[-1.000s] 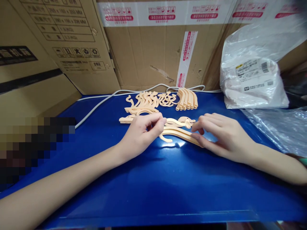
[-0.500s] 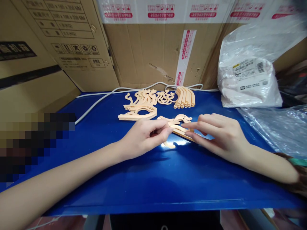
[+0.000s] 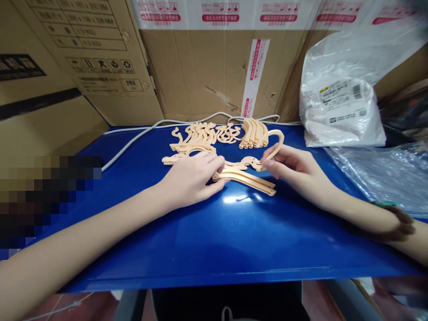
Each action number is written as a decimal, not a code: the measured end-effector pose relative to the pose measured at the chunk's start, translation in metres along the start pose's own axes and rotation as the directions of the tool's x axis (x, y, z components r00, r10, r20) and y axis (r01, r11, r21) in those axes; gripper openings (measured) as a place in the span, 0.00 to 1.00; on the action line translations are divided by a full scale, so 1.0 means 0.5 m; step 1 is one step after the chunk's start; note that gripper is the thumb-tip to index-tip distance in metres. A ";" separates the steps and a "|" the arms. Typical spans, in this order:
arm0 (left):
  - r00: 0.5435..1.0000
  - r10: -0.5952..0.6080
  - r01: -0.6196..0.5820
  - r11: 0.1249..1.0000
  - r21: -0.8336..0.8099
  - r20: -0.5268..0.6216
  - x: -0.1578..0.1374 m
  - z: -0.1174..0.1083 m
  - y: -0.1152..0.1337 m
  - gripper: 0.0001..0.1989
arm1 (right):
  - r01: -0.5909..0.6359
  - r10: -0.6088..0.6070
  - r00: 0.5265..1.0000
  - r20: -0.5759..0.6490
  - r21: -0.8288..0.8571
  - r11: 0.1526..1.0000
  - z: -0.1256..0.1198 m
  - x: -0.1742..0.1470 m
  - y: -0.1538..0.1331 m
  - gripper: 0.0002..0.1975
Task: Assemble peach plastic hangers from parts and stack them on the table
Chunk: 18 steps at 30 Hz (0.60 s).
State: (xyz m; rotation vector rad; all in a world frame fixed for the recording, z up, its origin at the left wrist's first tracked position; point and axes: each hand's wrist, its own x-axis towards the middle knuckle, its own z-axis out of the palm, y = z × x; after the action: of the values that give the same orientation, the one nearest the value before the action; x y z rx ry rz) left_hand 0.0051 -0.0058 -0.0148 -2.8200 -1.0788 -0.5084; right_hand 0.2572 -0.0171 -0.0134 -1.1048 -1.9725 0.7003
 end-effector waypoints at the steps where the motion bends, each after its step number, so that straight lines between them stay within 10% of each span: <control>1: 1.000 0.010 -0.010 1.000 0.010 0.026 0.001 0.001 -0.002 0.11 | -0.023 0.023 1.000 0.009 0.030 0.999 0.001 0.003 0.002 0.12; 13: 0.998 0.037 -0.038 0.999 0.017 0.045 0.001 0.005 -0.001 0.10 | -0.037 0.013 0.992 0.127 0.186 0.982 0.011 -0.001 0.007 0.10; 18: 0.990 -0.139 0.135 0.935 -0.328 0.013 0.004 0.004 0.007 0.10 | -0.084 0.071 0.994 0.080 0.171 0.982 0.006 0.003 0.002 0.11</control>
State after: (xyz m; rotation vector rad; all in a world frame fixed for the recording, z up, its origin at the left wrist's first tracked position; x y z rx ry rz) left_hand 0.0095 -0.0067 -0.0158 -3.0276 -1.3066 -0.7828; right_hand 0.2547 -0.0154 -0.0153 -1.0673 -1.8966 0.9490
